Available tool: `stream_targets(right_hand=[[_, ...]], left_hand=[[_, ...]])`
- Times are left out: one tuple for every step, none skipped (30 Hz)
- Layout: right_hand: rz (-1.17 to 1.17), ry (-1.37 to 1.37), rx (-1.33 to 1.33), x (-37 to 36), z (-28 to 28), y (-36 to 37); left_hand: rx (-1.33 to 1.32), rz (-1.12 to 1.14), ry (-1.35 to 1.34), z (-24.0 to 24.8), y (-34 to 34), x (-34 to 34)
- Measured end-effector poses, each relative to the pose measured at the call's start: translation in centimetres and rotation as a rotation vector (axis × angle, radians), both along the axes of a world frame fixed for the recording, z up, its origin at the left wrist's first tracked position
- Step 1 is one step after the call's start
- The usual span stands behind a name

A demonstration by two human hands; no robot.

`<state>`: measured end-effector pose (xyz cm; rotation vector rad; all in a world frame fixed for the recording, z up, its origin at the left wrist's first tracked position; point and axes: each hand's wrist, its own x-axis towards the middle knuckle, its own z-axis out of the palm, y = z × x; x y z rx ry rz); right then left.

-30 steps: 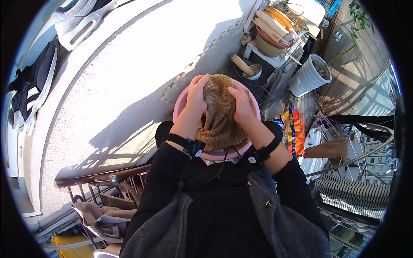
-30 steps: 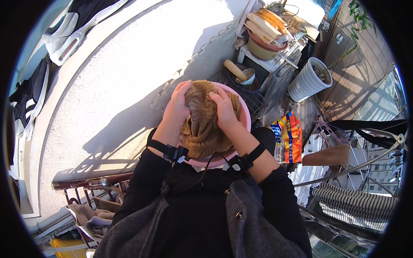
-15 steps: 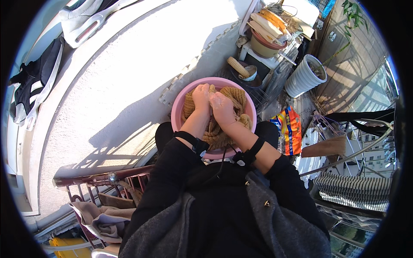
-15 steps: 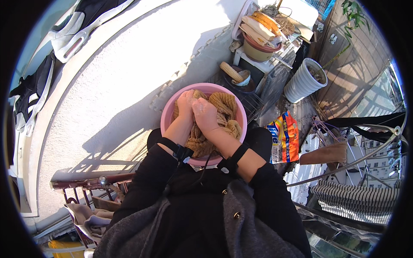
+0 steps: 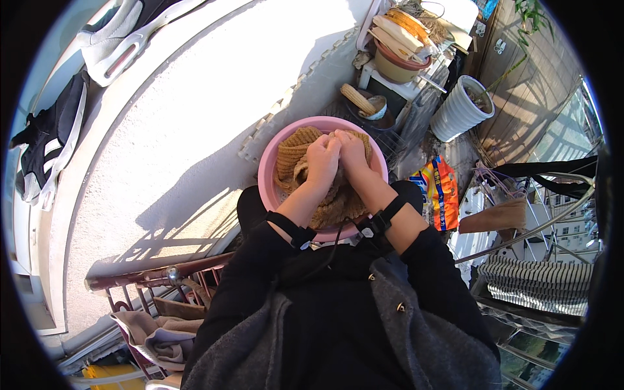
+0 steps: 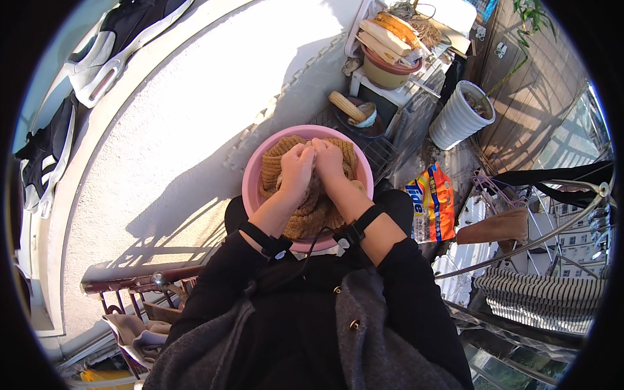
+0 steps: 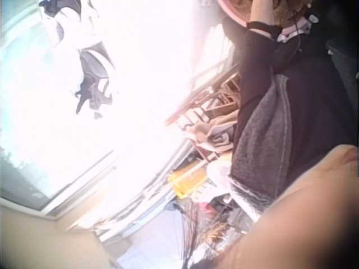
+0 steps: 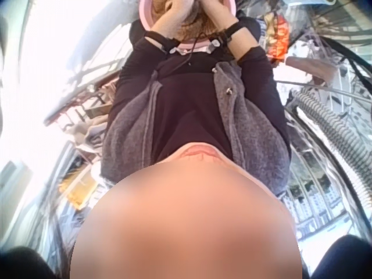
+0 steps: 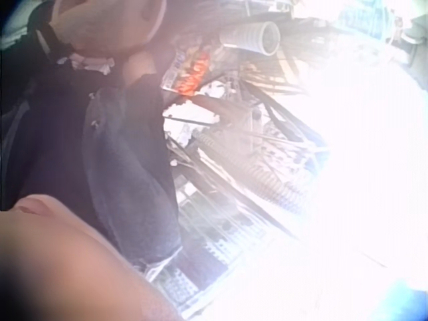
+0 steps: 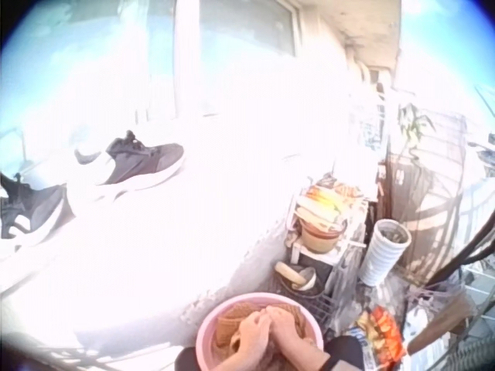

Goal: The person hand-washes a brown knitted garment in a pink basin filled with soapy water. They repeatedly submerge, agitate, and wring the item, then lift and squeeze it to remove excess water. The garment remains in the basin at the end of the clip.

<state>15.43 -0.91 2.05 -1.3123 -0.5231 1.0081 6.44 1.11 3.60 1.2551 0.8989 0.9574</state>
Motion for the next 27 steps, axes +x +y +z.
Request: stream_targets(right_hand=[[0.010,-0.121,-0.044,0.9,0.0,0.3],[0.028,-0.105,-0.055,1.7,0.1,0.4],[0.096,0.041,0.085,1.7,0.0,0.2],[0.122,0.218,0.108,1.7,-0.1,-0.2],[0.124,0.143,0.186,1.2,-0.2,-0.8],[0.122,0.101,0.223,0.5,-0.3,-1.5],[0.156,0.052,0.347,-0.2,-0.2,-1.9],[0.117,-0.198,0.291,-0.8,-0.1,-2.1],[0.109,-0.456,0.309,-1.4,-0.1,-2.2],[0.086,-0.714,0.331,-1.7,-0.1,-2.4],[0.045,-0.495,0.263,-1.8,-0.1,-2.3],[-0.027,-0.248,0.201,-1.7,0.0,-2.1],[-0.075,-0.007,0.155,-1.3,0.0,-1.9],[-0.131,0.246,0.083,-0.8,0.0,-1.9],[-0.142,0.177,0.096,-0.2,0.0,-2.0],[-0.113,0.317,0.105,0.0,0.0,-1.9],[-0.117,0.478,0.085,0.2,-0.1,-1.8],[-0.123,0.639,0.066,0.4,-0.1,-1.7],[-0.124,0.596,0.066,0.4,-0.3,-1.5],[-0.125,0.577,0.062,0.4,-0.4,-1.4],[-0.115,0.563,0.070,0.4,-0.6,-1.2],[-0.074,0.561,0.113,0.4,-0.9,-1.2],[-0.063,0.552,0.089,0.4,-1.2,-1.0],[-0.024,0.554,0.100,0.5,-1.5,-0.9],[-0.005,0.569,0.085,0.6,-1.9,-0.9],[-0.001,0.537,0.096,0.6,-2.3,-0.9],[-0.015,0.518,0.083,0.5,-2.6,-0.9]], left_hand=[[0.009,-0.083,-0.005,0.0,-0.6,-0.2],[-0.025,-0.196,0.022,-0.1,-0.9,-0.4],[-0.066,-0.146,-0.121,-0.2,-0.7,-0.5],[-0.190,-0.111,-0.313,-0.4,-0.5,-0.9],[-0.277,-0.049,-0.301,-0.6,0.6,-1.4],[-0.308,0.003,-0.349,-0.7,1.8,-1.7],[-0.343,0.077,-0.349,-1.0,2.3,-1.9],[-0.291,0.124,-0.314,-1.2,2.5,-1.9],[-0.258,0.176,-0.277,-1.4,2.3,-1.7],[-0.292,0.222,-0.195,-1.5,2.0,-1.6],[-0.198,0.201,-0.136,-1.6,1.2,-1.3],[-0.034,0.156,-0.101,-1.5,0.4,-1.2],[0.356,0.159,-0.007,-1.4,-0.6,-0.9],[0.718,0.157,0.111,-1.1,-1.6,-0.9],[0.842,0.139,0.188,-0.9,-2.3,-1.3],[0.966,0.120,0.266,-0.6,-2.9,-1.7],[1.056,0.090,0.362,-0.4,-3.2,-2.0],[1.014,0.063,0.368,-0.2,-3.2,-2.2],[0.934,0.028,0.392,-0.2,-3.3,-2.4],[0.841,-0.016,0.429,-0.2,-3.2,-2.6],[0.824,-0.023,0.437,-0.2,-3.0,-2.5],[0.809,-0.002,0.469,-0.4,-2.9,-2.5],[0.778,-0.013,0.516,-0.5,-2.7,-2.4],[0.740,-0.034,0.570,-0.7,-2.6,-2.3],[0.732,-0.038,0.606,-0.8,-2.5,-2.2],[0.717,-0.048,0.649,-0.9,-2.5,-2.1],[0.716,-0.047,0.686,-1.0,-2.4,-1.9]])
